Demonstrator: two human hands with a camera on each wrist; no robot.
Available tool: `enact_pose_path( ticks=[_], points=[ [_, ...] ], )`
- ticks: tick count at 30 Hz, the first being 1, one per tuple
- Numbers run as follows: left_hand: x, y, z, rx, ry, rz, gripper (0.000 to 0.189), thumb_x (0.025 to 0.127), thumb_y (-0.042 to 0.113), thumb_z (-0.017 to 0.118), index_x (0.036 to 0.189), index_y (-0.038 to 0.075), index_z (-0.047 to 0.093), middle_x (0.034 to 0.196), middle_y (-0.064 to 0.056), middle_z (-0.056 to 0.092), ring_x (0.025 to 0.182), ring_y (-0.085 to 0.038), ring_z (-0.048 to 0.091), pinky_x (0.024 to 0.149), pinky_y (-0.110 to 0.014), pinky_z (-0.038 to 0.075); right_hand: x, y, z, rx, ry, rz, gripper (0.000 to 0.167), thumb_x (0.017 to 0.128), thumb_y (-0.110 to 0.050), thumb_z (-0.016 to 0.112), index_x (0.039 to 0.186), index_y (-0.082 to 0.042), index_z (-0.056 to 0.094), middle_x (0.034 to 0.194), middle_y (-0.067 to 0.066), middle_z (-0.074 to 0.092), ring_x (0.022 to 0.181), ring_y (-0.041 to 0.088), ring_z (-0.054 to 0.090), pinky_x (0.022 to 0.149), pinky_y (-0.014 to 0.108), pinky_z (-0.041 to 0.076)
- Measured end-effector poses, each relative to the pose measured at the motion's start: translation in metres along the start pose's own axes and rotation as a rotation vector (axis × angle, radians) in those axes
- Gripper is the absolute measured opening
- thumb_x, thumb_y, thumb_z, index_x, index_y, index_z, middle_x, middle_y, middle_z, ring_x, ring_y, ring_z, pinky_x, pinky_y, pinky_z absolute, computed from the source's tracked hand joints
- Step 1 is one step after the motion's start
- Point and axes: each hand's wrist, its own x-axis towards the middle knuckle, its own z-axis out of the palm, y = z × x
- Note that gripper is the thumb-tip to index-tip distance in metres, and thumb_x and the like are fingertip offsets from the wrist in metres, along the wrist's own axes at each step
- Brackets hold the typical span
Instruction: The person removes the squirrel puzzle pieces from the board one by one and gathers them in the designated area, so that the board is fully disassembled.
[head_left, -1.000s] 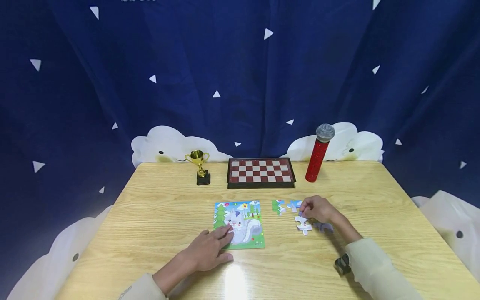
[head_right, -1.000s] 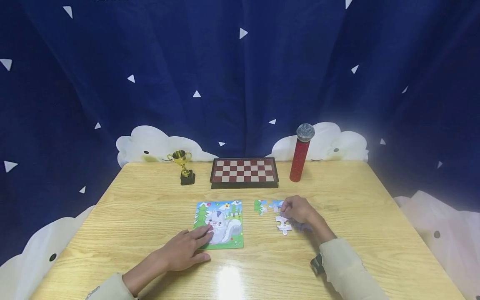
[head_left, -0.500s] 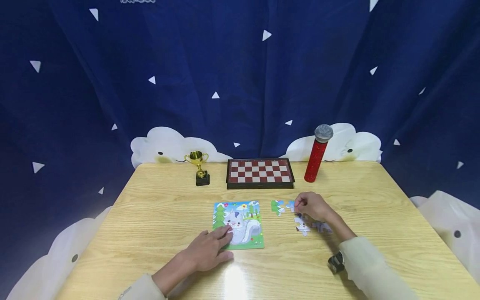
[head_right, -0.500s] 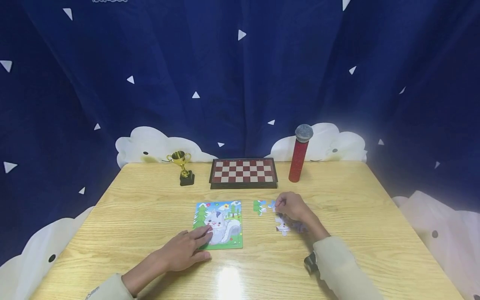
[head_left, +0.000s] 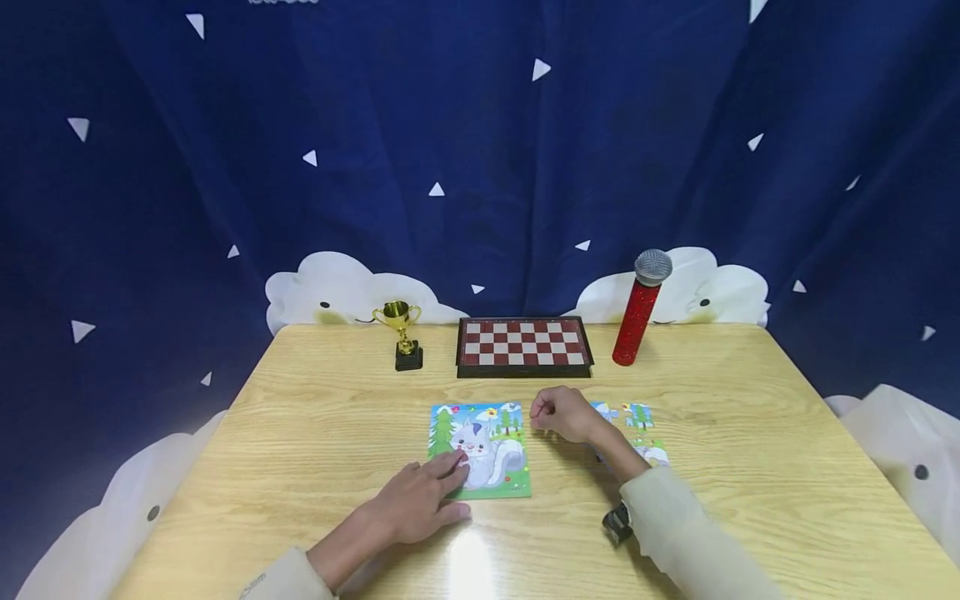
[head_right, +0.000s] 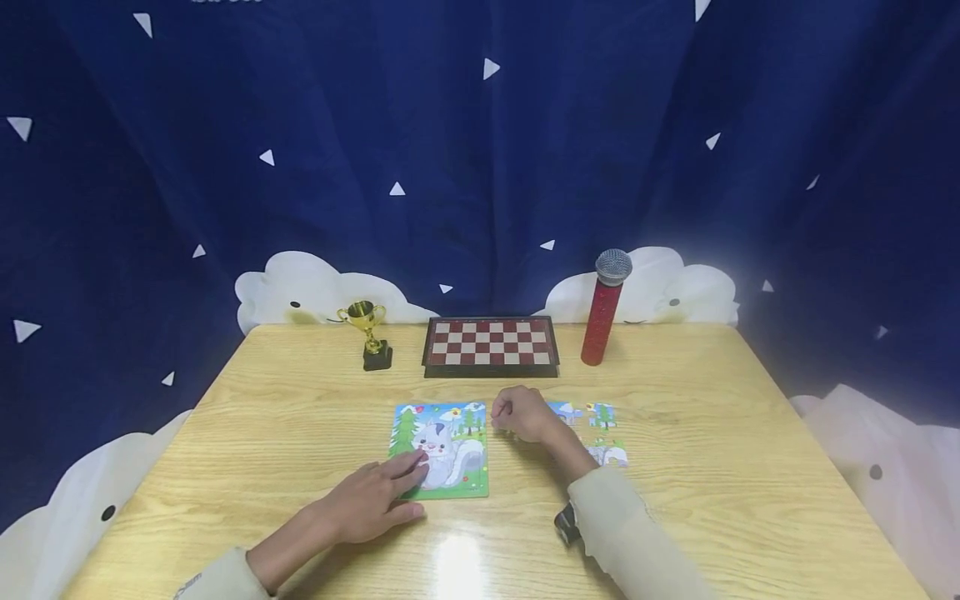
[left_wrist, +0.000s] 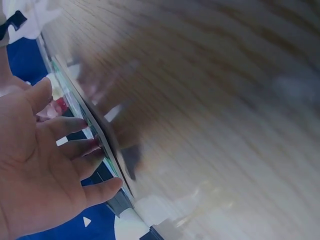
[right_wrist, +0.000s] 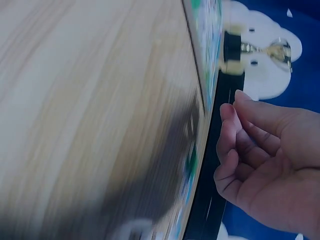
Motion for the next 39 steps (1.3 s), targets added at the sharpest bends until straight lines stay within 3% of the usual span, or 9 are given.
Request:
enact_pose_path(
  ticks=[5, 18, 34, 39],
  points=[
    [0.001, -0.001, 0.002, 0.008, 0.003, 0.009, 0.064, 0.096, 0.054, 0.040, 0.144, 0.011, 0.040, 0.155, -0.009, 0.032, 0.142, -0.025, 0.031, 0.107, -0.053, 0.037, 0.010, -0.019, 0.021, 0.016, -0.040, -0.044, 0.004, 0.085, -0.006, 0.068, 0.082, -0.005, 0.065, 0.071, 0.002, 0.061, 0.059, 0.010, 0.049, 0.052, 0.022, 0.041],
    [-0.009, 0.004, -0.001, 0.053, 0.002, 0.044, 0.063, 0.095, 0.053, 0.042, 0.143, 0.011, 0.043, 0.156, -0.008, 0.029, 0.141, -0.027, 0.034, 0.105, -0.053, 0.039, 0.029, -0.048, 0.062, 0.003, -0.065, -0.050, 0.005, 0.081, -0.007, 0.072, 0.086, -0.006, 0.069, 0.072, -0.001, 0.063, 0.065, 0.010, 0.053, 0.060, 0.020, 0.044],
    [-0.017, 0.003, -0.003, 0.038, -0.004, 0.025, 0.062, 0.095, 0.052, 0.043, 0.141, 0.010, 0.046, 0.153, -0.010, 0.035, 0.140, -0.027, 0.035, 0.103, -0.056, 0.040, 0.027, -0.068, 0.078, -0.062, -0.082, -0.034, 0.014, 0.082, -0.011, 0.072, 0.094, -0.004, 0.070, 0.073, 0.000, 0.061, 0.064, 0.011, 0.050, 0.056, 0.019, 0.043],
    [-0.017, 0.003, -0.002, 0.030, -0.005, 0.022, 0.062, 0.095, 0.051, 0.044, 0.142, 0.010, 0.045, 0.154, -0.009, 0.034, 0.141, -0.026, 0.034, 0.103, -0.056, 0.040, 0.027, -0.069, 0.079, -0.056, -0.085, -0.025, 0.008, 0.083, -0.007, 0.069, 0.091, -0.006, 0.068, 0.072, -0.001, 0.060, 0.062, 0.011, 0.050, 0.055, 0.019, 0.043]
  ],
)
